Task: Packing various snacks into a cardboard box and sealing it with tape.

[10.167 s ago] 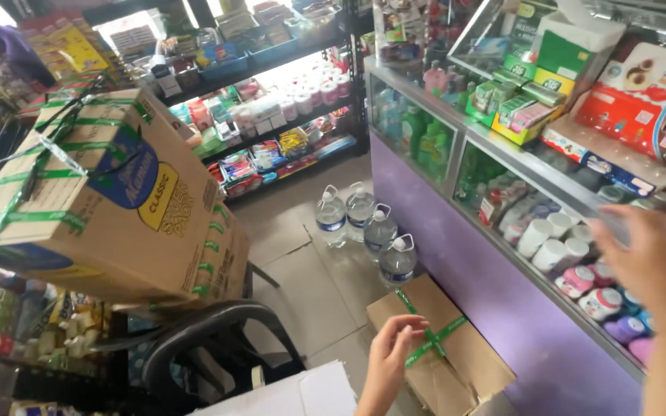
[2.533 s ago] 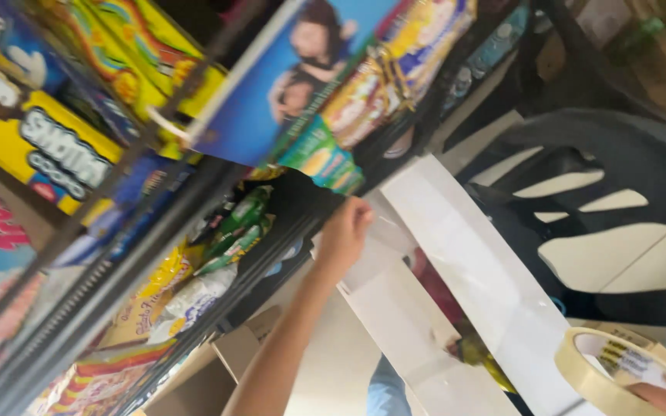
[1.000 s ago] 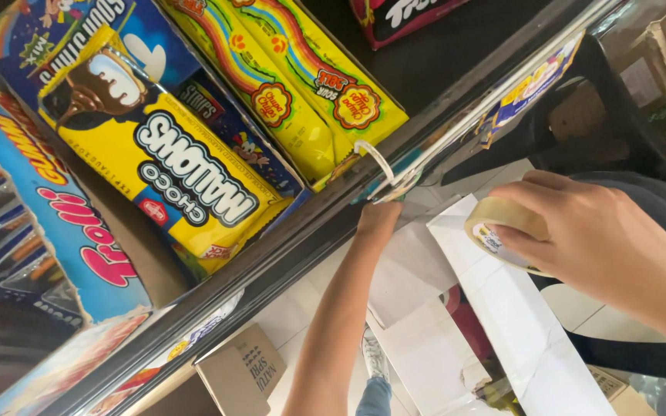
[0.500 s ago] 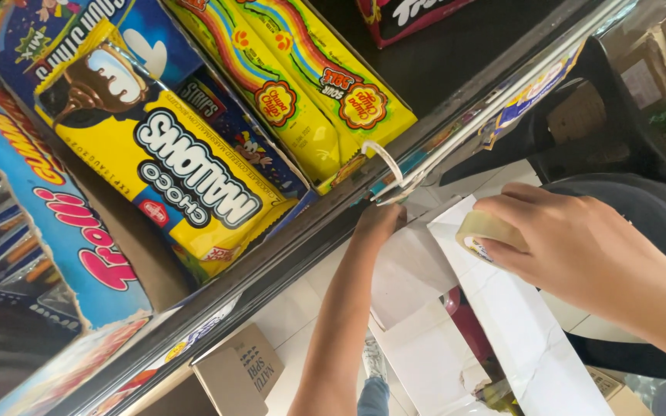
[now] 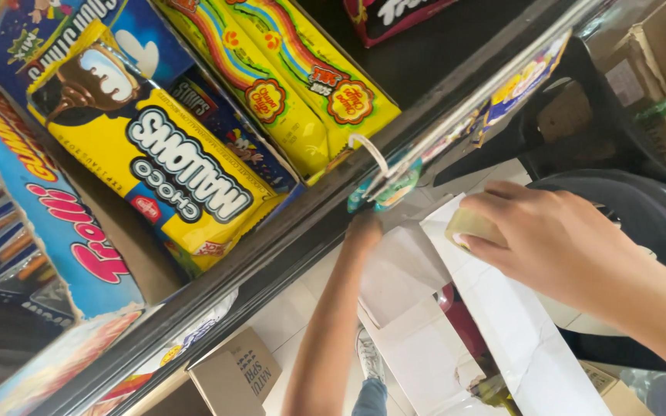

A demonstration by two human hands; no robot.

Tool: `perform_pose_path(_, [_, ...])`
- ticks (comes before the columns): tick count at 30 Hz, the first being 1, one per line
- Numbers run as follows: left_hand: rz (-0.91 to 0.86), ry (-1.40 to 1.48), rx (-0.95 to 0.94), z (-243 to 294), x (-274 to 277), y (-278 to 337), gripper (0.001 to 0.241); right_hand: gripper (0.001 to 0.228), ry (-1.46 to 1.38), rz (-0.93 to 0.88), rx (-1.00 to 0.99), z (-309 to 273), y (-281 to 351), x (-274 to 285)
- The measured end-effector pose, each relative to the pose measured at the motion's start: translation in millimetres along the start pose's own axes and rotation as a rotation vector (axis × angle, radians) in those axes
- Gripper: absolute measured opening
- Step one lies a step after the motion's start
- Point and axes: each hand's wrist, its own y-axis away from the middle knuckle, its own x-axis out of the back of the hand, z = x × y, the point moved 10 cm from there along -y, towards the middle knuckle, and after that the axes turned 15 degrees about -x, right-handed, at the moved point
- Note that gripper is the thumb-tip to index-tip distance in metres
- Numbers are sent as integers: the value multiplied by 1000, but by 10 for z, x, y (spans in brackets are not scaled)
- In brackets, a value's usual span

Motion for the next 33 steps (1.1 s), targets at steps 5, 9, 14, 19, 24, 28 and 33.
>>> perform_pose_path(5, [488, -12, -202, 1783, 1696, 1852, 16, 28, -28, 5, -25, 14, -2, 97])
perform_pose_path(9, [251, -90, -766, 2711, 1434, 2144, 54, 29, -90, 95, 81, -59, 64, 142])
perform_pose_path(14, [243, -225, -780, 2636, 1108, 1962, 76, 31, -97, 104, 86, -84, 155, 130])
perform_pose_path(19, [277, -293, -744, 2491, 890, 1862, 57, 40, -171, 175, 45, 162, 295, -109])
perform_pose_path(24, [303, -286, -791, 2484, 955, 1850, 47, 45, -277, 82, -167, 766, 744, -671])
perform_pose_path(28, [240, -269, -757, 2452, 895, 1870, 50, 52, -178, -202, -501, 1414, 1219, -1467])
perform_pose_path(33, [195, -426, -794, 2490, 845, 1899, 54, 56, -149, -365, -691, 1987, 1880, -2279])
